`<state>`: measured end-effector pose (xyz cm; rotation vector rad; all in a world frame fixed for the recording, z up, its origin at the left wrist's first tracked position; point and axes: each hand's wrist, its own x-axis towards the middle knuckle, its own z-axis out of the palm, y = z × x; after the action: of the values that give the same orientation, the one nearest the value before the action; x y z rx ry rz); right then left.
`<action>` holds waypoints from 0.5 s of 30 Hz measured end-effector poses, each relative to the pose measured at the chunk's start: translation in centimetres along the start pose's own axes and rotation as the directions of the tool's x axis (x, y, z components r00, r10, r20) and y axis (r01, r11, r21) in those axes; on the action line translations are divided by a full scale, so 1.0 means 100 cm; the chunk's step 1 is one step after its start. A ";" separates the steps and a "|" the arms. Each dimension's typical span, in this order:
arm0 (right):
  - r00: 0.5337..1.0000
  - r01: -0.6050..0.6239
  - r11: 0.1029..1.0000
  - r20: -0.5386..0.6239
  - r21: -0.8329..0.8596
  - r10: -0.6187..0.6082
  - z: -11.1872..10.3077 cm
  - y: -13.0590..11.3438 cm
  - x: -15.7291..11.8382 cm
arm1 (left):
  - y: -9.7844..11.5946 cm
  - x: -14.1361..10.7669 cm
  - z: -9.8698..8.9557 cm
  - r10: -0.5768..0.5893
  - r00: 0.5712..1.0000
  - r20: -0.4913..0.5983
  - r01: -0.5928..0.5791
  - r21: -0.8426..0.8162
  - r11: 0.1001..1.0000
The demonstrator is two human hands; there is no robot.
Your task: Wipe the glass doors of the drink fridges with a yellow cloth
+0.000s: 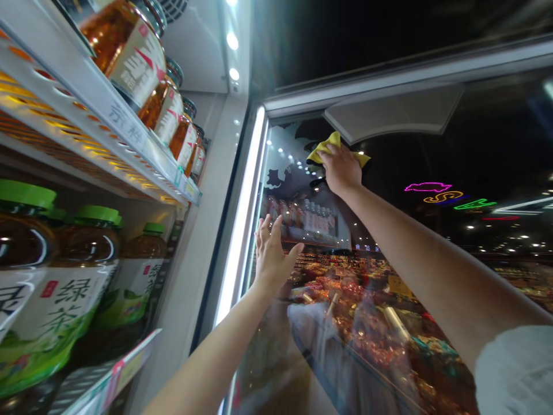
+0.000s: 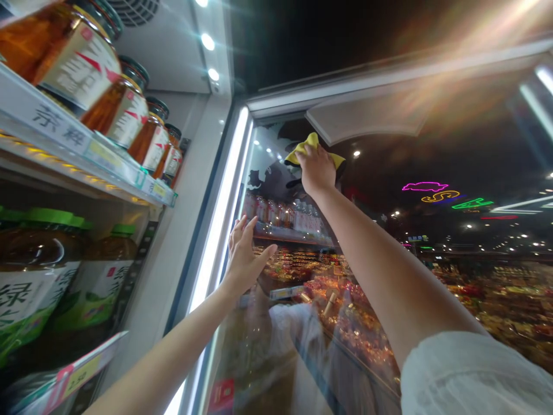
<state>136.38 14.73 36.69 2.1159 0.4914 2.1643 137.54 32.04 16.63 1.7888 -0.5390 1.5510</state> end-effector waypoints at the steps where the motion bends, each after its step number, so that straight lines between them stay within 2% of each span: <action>1: 1.000 -0.002 1.000 -0.006 0.000 0.002 0.000 -0.001 -0.006 | 0.002 0.004 0.001 0.009 1.000 -0.006 -0.009 0.008 1.000; 3: 0.992 0.116 0.993 0.041 0.020 -0.117 0.000 -0.007 -0.022 | 0.008 0.013 0.004 0.016 1.000 -0.025 -0.015 0.031 0.999; 5: 0.958 0.255 0.966 0.120 0.047 -0.259 -0.005 -0.008 -0.034 | 0.016 0.021 0.008 0.027 0.999 -0.037 -0.025 0.059 0.998; 6: 0.945 0.286 0.957 0.148 0.051 -0.290 -0.009 -0.005 -0.036 | 0.021 0.024 0.010 0.039 0.999 -0.037 -0.037 0.075 0.997; 7: 0.948 0.271 0.962 0.159 0.042 -0.274 -0.015 0.002 -0.037 | 0.025 0.027 0.012 0.058 0.998 -0.030 -0.055 0.091 0.994; 8: 0.967 0.207 0.978 0.148 0.019 -0.207 -0.022 0.011 -0.036 | 0.028 0.029 0.014 0.083 0.996 -0.018 -0.080 0.106 0.991; 10: 0.997 -0.003 0.999 0.072 -0.038 0.006 -0.035 0.028 -0.034 | 0.034 0.033 0.019 0.132 0.991 0.007 -0.132 0.125 0.983; 12: 0.987 -0.156 0.985 0.010 -0.070 0.158 -0.042 0.036 -0.037 | 0.040 0.036 0.025 0.157 0.987 0.017 -0.158 0.126 0.979; 13: 0.985 -0.170 0.982 0.011 -0.078 0.171 -0.043 0.035 -0.042 | 0.042 0.038 0.028 0.160 0.987 0.014 -0.160 0.121 0.980; 15: 0.995 -0.059 0.996 0.074 -0.073 0.065 -0.043 0.031 -0.056 | 0.047 0.043 0.034 0.164 0.986 -0.001 -0.163 0.112 0.980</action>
<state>132.96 9.54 32.19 2.1946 0.3424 2.0898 137.39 26.96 21.79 1.8585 -0.6187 1.7309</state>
